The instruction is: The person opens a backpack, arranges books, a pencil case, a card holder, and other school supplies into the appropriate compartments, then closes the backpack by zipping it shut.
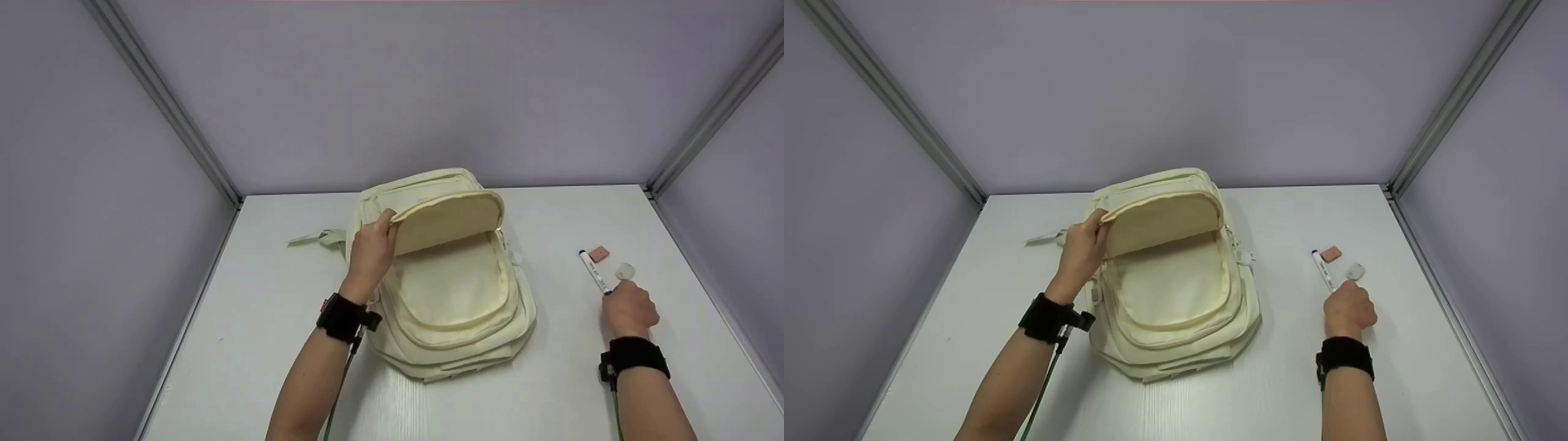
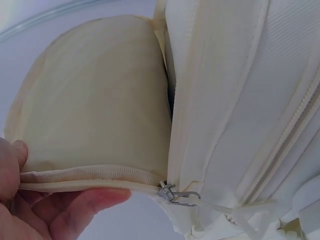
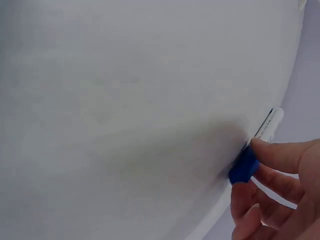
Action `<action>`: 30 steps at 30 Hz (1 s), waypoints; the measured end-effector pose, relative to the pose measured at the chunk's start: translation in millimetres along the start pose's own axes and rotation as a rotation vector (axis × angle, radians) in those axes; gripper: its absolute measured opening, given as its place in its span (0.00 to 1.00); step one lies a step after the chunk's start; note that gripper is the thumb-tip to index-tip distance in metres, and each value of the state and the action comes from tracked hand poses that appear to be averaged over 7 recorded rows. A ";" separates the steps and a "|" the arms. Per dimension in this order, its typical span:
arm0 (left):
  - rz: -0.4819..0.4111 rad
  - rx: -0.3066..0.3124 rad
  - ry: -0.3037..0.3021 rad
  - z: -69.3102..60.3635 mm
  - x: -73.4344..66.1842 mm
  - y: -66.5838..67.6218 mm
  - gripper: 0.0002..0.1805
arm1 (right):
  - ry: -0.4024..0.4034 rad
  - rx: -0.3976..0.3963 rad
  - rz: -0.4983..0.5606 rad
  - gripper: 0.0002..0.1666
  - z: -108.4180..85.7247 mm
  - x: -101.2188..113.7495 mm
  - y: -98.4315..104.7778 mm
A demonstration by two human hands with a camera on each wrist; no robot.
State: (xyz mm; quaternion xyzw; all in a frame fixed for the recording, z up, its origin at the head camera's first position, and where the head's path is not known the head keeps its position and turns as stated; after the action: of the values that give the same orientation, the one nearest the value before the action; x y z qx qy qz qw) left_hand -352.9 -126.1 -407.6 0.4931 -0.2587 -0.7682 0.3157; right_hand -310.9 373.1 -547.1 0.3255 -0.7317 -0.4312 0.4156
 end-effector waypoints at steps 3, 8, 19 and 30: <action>-0.001 -0.007 0.006 2.3 0.5 0.8 0.05 | 0.025 0.034 0.017 0.11 2.3 0.8 -3.6; -0.002 -0.017 0.013 4.1 2.2 0.3 0.04 | 0.223 0.151 0.164 0.19 3.8 25.9 -11.8; -0.002 -0.021 0.030 4.5 5.8 -1.7 0.04 | 0.626 0.300 0.384 0.15 -41.5 130.1 -2.8; -0.037 0.017 0.069 9.2 9.6 -2.3 0.06 | 0.706 0.308 0.294 0.11 -66.5 192.5 -19.0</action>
State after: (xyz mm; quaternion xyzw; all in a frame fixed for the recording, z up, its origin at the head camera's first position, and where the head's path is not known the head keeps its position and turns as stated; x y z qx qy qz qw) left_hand -364.9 -130.9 -411.4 0.5269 -0.2452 -0.7540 0.3062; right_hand -334.7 180.5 -482.4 0.4037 -0.6390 -0.1143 0.6447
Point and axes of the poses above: each hand's wrist, its own z-axis towards the middle knuckle, its own y-axis out of the back of the hand, x = y × z, the point moved 7 cm from there along z, towards the middle knuckle, and after that the axes turned 2 degrees about x, right-handed, at the moved point
